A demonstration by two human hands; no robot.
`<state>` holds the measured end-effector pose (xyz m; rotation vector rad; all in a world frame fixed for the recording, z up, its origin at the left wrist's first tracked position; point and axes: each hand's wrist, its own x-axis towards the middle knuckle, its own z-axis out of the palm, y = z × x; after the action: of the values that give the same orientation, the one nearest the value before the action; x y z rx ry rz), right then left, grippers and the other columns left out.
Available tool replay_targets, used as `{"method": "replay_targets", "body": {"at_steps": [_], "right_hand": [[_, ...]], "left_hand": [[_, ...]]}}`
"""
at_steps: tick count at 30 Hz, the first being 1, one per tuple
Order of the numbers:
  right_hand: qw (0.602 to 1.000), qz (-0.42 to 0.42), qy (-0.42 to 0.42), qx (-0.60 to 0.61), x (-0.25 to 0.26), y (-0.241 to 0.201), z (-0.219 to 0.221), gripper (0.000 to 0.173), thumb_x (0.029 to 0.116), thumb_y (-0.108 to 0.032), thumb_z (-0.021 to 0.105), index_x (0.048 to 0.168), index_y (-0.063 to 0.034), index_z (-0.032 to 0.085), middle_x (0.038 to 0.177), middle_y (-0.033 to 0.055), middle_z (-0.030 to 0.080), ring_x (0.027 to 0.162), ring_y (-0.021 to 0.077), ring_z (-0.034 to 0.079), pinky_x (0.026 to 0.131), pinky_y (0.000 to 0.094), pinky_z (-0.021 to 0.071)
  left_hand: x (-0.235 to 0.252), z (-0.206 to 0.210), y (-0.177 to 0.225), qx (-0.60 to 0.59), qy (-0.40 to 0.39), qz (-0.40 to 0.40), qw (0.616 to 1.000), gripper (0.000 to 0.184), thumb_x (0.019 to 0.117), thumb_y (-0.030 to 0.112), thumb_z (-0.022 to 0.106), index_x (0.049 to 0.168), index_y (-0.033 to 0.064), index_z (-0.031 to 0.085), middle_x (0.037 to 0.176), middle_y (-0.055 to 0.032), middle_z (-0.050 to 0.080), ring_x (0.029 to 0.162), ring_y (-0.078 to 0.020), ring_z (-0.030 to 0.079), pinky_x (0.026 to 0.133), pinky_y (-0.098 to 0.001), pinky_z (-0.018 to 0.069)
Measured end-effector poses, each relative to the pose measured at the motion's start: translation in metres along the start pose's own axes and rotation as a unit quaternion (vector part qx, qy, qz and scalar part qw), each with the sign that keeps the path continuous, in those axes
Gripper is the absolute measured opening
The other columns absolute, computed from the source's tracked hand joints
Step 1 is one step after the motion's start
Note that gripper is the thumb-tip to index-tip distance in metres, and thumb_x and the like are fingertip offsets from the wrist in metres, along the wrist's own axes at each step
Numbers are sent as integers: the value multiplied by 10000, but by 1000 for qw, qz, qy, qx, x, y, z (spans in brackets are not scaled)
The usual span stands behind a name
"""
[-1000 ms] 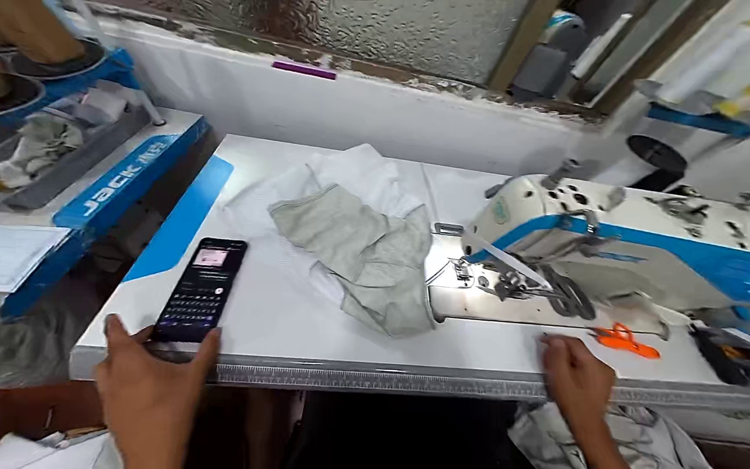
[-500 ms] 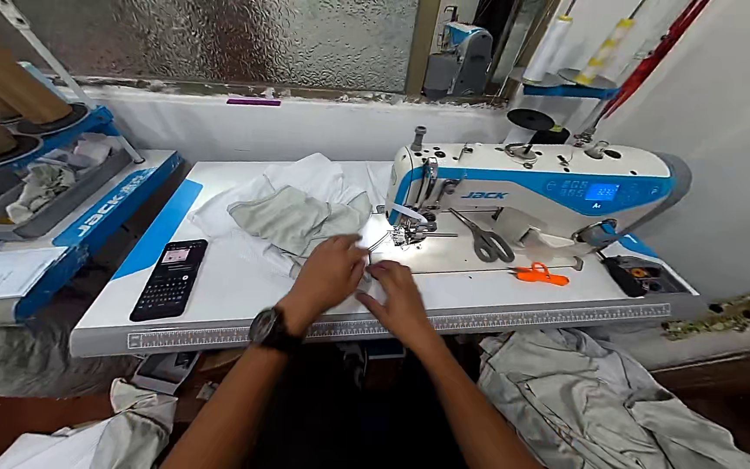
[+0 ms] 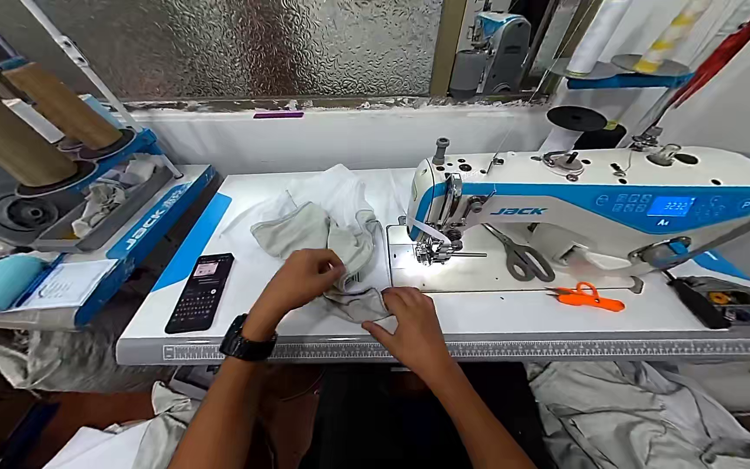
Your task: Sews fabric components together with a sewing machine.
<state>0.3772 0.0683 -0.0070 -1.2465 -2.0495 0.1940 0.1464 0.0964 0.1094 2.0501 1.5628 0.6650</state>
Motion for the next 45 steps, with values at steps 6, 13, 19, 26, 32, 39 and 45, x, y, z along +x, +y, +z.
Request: {"method": "replay_targets", "body": {"at_steps": [6,13,19,26,32,39,45], "right_hand": [[973,153,-130,116,33,-37,-4,448,980,-487,636,1274,-153,686,1113,67,730,1049,240,695,927,508,560],[973,-14,-197,117,13,-18,-10,438,1083,-448,451,1075,-104,722,1108,16,737,1212,152,636,1201,576,295],[967,-156,-149,-136,32,9,-58,187,1030,-227,578,985,-119,723,879,47,724,904,223,727,941,495,554],[959,-213,-77,-168,7,25,-52,329,1040,-425,529,1025,-167,734,1092,35,701,1088,243,660,973,476,518],[976,-167,-43,-137,12,12,-45,451,980,-585,571,949,-171,746,1501,85,541,1401,332,485,1128,582,409],[990,-132,-29,-35,37,27,-61,288,1044,-295,563,960,-108,765,1125,13,723,1056,174,679,888,339,576],[991,-121,-3,-56,38,25,-69,233,988,-273,658,856,-105,749,1045,12,724,949,145,692,808,296,595]], "left_hand": [[93,-12,-19,68,-3,157,985,368,945,-60,537,1243,72,707,1219,-164,688,1115,-313,673,978,-553,540],[182,2,-54,142,-138,353,914,126,895,21,649,865,48,768,1300,-131,664,1179,-336,624,1000,-552,506],[108,-111,-45,310,-48,382,869,141,852,39,622,829,81,754,1035,-112,740,1046,-371,675,854,-606,528],[-65,-9,-112,222,42,206,952,302,971,391,536,1118,261,765,1454,-69,579,1333,-307,543,1070,-569,458],[-46,47,-47,220,87,258,937,371,981,502,615,1202,216,701,1513,-117,512,1442,-312,444,1183,-618,331],[10,41,-53,123,56,268,954,328,1041,306,505,1013,104,762,1150,-32,725,1144,-206,667,1066,-466,497],[19,32,-54,-5,93,261,961,138,896,221,766,855,91,742,991,-14,706,910,-91,680,814,-266,590]]}}
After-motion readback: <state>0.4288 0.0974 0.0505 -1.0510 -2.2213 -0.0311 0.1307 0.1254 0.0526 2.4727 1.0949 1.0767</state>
